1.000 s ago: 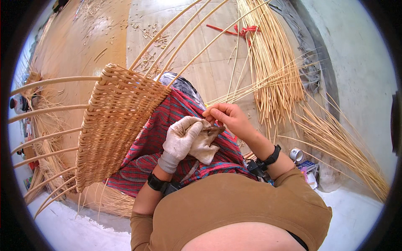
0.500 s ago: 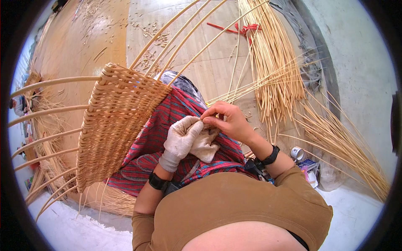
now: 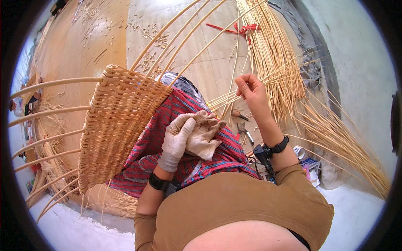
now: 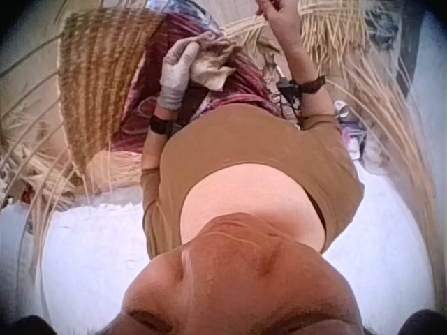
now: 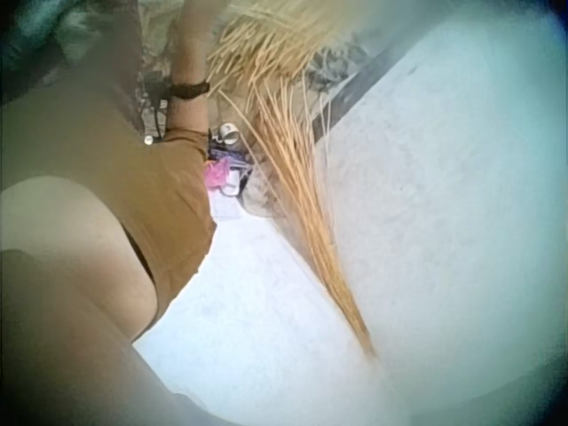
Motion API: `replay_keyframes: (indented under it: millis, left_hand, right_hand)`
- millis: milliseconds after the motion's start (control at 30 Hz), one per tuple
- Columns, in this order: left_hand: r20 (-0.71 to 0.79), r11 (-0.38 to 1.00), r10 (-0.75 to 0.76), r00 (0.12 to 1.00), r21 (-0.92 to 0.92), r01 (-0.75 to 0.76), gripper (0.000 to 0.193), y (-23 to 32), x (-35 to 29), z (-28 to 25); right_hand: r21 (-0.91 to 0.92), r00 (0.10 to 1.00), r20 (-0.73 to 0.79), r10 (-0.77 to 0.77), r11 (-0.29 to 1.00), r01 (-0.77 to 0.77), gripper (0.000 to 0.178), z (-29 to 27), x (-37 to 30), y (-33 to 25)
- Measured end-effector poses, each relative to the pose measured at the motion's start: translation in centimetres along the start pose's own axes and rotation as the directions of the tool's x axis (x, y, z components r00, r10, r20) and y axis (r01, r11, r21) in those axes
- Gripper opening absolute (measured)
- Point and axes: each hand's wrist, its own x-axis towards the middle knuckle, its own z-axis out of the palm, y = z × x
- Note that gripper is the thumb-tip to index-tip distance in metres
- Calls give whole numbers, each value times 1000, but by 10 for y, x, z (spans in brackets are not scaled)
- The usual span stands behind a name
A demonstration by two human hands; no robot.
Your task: Weaving a wicker mat or basket using long stalks and manual tools.
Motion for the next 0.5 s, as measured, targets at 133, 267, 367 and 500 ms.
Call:
replay_keyframes:
  millis: [133, 267, 367, 500]
  left_hand:
    - [-81, 997, -32, 996, -73, 26, 32, -3, 6, -2]
    - [-24, 972, -58, 998, -230, 51, 39, 0, 8, -5]
    - [-101, 976, -72, 992, -212, 50, 42, 3, 7, -7]
    - [-90, 988, -28, 996, -151, 14, 41, 4, 4, -4]
  right_hand:
    - [68, 997, -67, 47, 997, -42, 26, -6, 5, 10]
    - [-88, 997, -75, 16, 996, -23, 32, -7, 3, 20]
    - [-523, 982, -91, -168, 847, 97, 28, -3, -3, 21]
    - [-379, 978, 53, -201, 902, 205, 32, 16, -15, 15]
